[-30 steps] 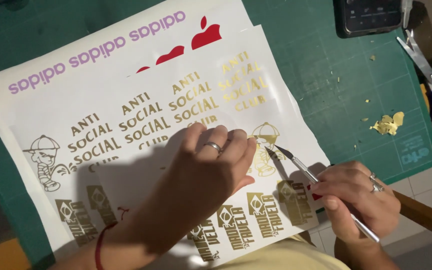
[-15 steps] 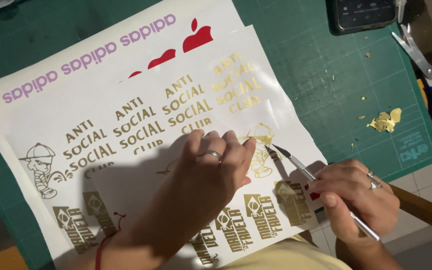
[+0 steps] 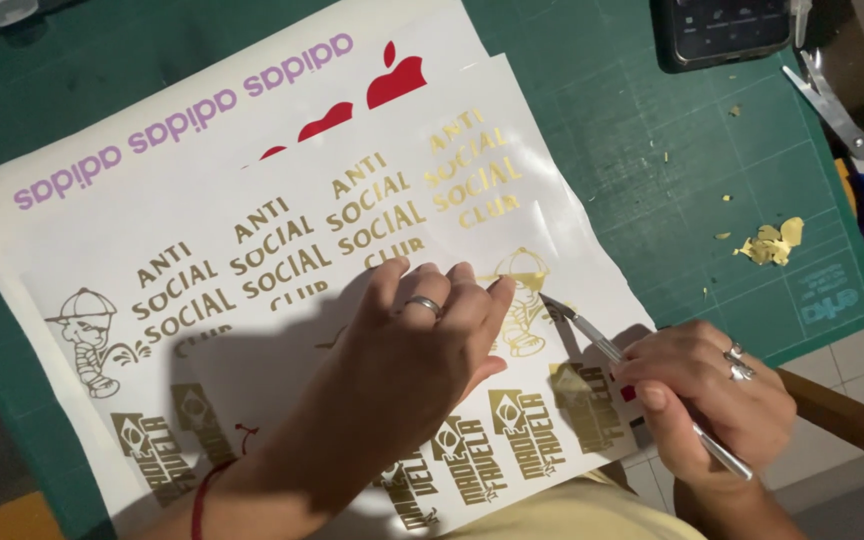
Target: Using a craft knife to remove excess vinyl from intricate sticker designs on a cutting mat.
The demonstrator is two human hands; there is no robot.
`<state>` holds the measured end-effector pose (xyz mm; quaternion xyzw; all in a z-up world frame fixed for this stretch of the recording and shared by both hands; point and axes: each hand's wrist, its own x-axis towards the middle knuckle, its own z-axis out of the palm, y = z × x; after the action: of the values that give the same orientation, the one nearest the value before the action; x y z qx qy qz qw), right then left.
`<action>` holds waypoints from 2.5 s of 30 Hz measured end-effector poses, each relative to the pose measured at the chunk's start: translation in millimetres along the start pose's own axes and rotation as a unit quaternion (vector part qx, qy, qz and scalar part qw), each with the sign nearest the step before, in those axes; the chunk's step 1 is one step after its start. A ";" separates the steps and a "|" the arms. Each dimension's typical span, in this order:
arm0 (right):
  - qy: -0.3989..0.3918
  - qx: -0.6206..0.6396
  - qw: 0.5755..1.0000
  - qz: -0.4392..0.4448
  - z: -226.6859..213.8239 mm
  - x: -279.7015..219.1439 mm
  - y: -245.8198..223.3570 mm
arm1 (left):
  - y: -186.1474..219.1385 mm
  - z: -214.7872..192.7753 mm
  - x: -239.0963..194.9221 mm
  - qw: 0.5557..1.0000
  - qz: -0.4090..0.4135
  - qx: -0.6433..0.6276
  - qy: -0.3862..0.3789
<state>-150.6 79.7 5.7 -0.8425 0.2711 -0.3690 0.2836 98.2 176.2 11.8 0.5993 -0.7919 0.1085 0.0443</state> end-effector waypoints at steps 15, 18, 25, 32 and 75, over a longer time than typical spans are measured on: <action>-0.009 0.018 0.999 0.048 0.0 0.9 0.8 | -3.0 -16.4 14.8 0.999 -0.021 0.029 -0.014; -0.001 0.024 0.998 0.060 0.1 -2.3 1.7 | -3.1 -11.4 14.5 1.000 -0.017 -0.007 -0.007; 0.008 0.026 0.998 0.056 0.3 -8.0 8.6 | -4.8 -13.9 15.6 1.000 -0.002 -0.018 -0.016; -0.015 0.028 0.999 0.037 -0.3 -0.5 3.3 | -7.7 -18.6 18.3 1.000 -0.007 -0.020 0.008; -0.062 0.008 0.997 0.047 -6.9 2.3 1.4 | -16.3 -13.4 28.0 0.987 -0.031 -0.153 0.048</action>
<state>-155.0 75.3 9.8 -0.8477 0.2889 -0.3051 0.3237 105.2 148.6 32.4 0.6035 -0.7774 0.0135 0.1765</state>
